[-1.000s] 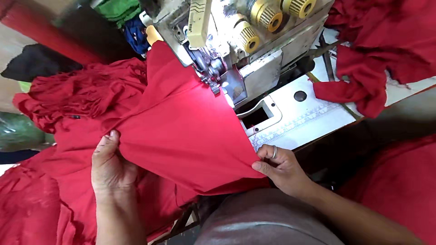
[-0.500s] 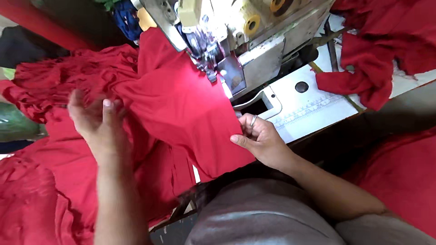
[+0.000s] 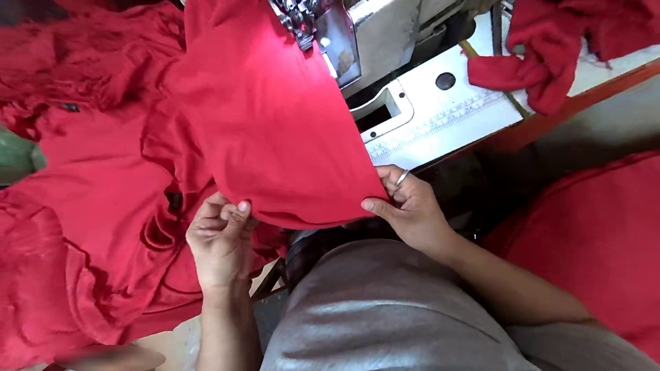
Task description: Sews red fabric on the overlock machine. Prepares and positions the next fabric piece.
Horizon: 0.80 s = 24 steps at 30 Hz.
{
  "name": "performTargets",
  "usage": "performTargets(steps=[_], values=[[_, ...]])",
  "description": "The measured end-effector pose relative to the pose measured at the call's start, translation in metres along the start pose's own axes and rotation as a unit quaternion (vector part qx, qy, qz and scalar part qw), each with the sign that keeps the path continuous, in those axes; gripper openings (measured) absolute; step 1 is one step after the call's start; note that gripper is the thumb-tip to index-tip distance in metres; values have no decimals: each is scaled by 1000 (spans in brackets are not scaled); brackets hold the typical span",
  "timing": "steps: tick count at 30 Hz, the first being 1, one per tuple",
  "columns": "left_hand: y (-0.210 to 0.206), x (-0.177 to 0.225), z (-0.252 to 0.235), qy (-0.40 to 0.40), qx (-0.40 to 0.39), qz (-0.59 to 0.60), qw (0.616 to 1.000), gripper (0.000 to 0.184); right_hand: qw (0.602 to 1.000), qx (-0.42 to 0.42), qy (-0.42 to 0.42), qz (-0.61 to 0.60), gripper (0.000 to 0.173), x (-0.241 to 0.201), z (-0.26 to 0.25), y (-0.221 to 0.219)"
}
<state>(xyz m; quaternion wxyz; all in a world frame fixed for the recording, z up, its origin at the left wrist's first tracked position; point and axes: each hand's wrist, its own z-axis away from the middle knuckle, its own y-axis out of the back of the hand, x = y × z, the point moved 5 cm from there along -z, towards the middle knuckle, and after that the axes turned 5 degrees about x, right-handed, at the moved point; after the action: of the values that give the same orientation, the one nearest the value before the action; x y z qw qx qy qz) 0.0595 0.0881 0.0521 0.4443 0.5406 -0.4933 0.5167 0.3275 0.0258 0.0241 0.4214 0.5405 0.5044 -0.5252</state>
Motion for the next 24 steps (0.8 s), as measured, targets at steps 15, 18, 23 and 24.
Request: performTargets(steps=[15,18,23,24], values=[[-3,-19,18,-33,-42,0,999,23,1000,4,-17,2,9,46,35,13],[-1,-14,17,-72,-19,-4,997,27,999,46,-20,6,14,38,34,24],[14,-1,13,-107,8,-47,993,38,996,80,-14,45,20,23,33,33],[15,-6,12,-104,14,-49,993,38,995,84,-17,46,22,27,33,32]])
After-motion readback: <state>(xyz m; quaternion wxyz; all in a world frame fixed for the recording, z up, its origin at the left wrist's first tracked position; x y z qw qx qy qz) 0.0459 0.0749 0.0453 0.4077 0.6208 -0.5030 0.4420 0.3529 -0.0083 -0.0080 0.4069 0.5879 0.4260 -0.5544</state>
